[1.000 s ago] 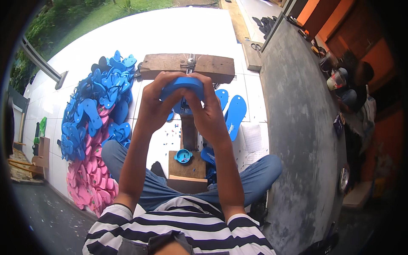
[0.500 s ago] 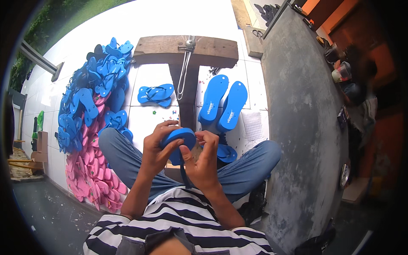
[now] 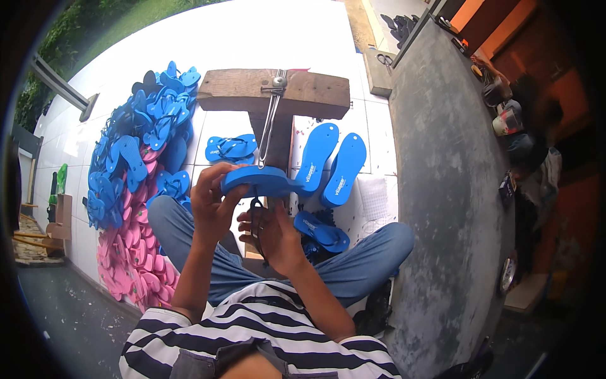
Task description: The person attaches straps to flip-flop soles using a wooden jig, handling one blue sole and strap at a time and placing the finished pairs on a stack.
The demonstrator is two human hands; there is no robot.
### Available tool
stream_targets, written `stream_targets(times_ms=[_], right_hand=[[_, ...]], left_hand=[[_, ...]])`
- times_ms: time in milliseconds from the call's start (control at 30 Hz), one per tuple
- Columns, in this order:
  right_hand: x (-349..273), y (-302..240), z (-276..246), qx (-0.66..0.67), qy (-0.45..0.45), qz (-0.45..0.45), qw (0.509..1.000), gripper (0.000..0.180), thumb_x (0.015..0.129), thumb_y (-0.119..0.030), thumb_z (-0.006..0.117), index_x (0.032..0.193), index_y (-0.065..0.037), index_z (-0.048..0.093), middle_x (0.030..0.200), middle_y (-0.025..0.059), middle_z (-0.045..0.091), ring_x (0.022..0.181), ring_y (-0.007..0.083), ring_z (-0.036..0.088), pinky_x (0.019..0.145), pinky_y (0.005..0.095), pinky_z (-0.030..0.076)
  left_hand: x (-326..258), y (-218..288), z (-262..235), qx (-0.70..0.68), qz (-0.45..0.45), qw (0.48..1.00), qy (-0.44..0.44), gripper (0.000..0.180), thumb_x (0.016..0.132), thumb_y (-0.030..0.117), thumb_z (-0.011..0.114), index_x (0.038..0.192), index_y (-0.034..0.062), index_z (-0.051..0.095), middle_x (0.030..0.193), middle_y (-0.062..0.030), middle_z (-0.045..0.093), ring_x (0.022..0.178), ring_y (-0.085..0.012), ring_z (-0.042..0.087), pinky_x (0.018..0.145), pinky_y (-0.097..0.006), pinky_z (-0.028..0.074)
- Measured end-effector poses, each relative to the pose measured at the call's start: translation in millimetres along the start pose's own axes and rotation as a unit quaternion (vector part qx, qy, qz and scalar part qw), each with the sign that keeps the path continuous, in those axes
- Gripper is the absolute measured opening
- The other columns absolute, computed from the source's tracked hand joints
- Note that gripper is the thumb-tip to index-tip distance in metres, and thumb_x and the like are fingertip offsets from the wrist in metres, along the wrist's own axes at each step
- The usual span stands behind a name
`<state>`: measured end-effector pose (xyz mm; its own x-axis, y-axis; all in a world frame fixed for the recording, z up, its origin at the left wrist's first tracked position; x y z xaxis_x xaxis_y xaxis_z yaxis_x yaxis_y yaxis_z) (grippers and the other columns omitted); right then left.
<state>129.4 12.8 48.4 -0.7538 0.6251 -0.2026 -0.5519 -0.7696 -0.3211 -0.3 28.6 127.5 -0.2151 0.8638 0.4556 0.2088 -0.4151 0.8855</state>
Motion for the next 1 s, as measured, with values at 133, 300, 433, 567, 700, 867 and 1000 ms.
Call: stream_targets(times_ms=[133, 300, 433, 567, 700, 867, 1000], right_hand=[[15, -43, -12, 0.007, 0.078, -0.214, 0.974, 0.050, 0.100, -0.050, 0.048, 0.124, -0.008, 0.059, 0.123, 0.0098, 0.064, 0.123, 0.0274, 0.055, 0.107, 0.0425, 0.038], [-13, -103, 4, -0.312, 0.118, -0.412, 0.848, 0.028, 0.092, -0.020, 0.070, 0.117, -0.010, 0.061, 0.116, 0.0064, 0.067, 0.118, 0.0299, 0.059, 0.107, 0.0425, 0.036], [-16, -114, 59, -0.731, 0.004, -0.482, 0.483, 0.036, 0.079, -0.018, 0.078, 0.109, -0.010, 0.059, 0.109, 0.0075, 0.069, 0.115, 0.0286, 0.061, 0.101, 0.0432, 0.038], [-20, -111, 71, -0.713, 0.019, -0.529, 0.460, 0.046, 0.074, -0.017, 0.083, 0.111, -0.013, 0.057, 0.110, 0.0070, 0.069, 0.115, 0.0291, 0.062, 0.100, 0.0441, 0.039], [-12, -115, 73, -0.688, 0.007, -0.546, 0.478, 0.047, 0.074, -0.015, 0.083, 0.112, -0.012, 0.056, 0.109, 0.0077, 0.068, 0.111, 0.0286, 0.064, 0.097, 0.0444, 0.041], [-9, -119, 83, -0.661, -0.009, -0.536, 0.526, 0.045, 0.079, -0.014, 0.079, 0.117, -0.011, 0.054, 0.108, 0.0102, 0.067, 0.107, 0.0294, 0.063, 0.096, 0.0443, 0.043], [-2, -124, 83, -0.684, 0.114, -0.494, 0.524, 0.056, 0.083, -0.018, 0.078, 0.131, -0.010, 0.050, 0.125, 0.0194, 0.049, 0.113, 0.0331, 0.053, 0.094, 0.0447, 0.044]], left_hand=[[-12, -2, 0, -0.099, 0.014, 0.995, -0.006, 0.047, 0.083, -0.005, 0.069, 0.121, 0.0041, 0.042, 0.111, -0.0222, 0.068, 0.101, -0.0221, 0.068, 0.087, -0.036, 0.056], [-7, -21, -7, 0.177, 0.037, 0.981, -0.069, 0.047, 0.077, -0.003, 0.073, 0.120, 0.0040, 0.057, 0.117, -0.0151, 0.066, 0.102, -0.0266, 0.067, 0.090, -0.034, 0.054], [11, 24, 11, 0.050, 0.167, 0.982, -0.065, 0.058, 0.068, 0.004, 0.083, 0.121, 0.0098, 0.059, 0.116, -0.0137, 0.066, 0.100, -0.0276, 0.068, 0.084, -0.036, 0.057], [23, 39, 12, 0.089, 0.225, 0.967, -0.079, 0.045, 0.072, 0.000, 0.080, 0.113, 0.0100, 0.063, 0.108, -0.0122, 0.067, 0.094, -0.0243, 0.069, 0.075, -0.033, 0.060], [33, 38, 11, 0.058, 0.227, 0.971, -0.041, 0.038, 0.074, 0.001, 0.081, 0.108, 0.0085, 0.063, 0.103, -0.0121, 0.067, 0.092, -0.0228, 0.070, 0.072, -0.031, 0.059], [43, 46, 9, 0.057, 0.242, 0.969, -0.007, 0.037, 0.075, 0.002, 0.082, 0.106, 0.0059, 0.062, 0.100, -0.0145, 0.067, 0.086, -0.0220, 0.070, 0.068, -0.029, 0.059], [54, 45, 14, -0.069, 0.027, 0.997, 0.005, 0.035, 0.078, -0.002, 0.079, 0.108, 0.0026, 0.061, 0.103, -0.0135, 0.062, 0.082, -0.0159, 0.068, 0.063, -0.024, 0.063]])
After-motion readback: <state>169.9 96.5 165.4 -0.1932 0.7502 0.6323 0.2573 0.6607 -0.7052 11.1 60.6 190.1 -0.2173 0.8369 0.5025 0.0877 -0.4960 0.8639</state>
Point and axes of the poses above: each hand's wrist, its own x-axis towards the middle knuckle, its own z-axis out of the palm, y = z × x, the point moved 5 cm from there along x, towards the middle knuckle
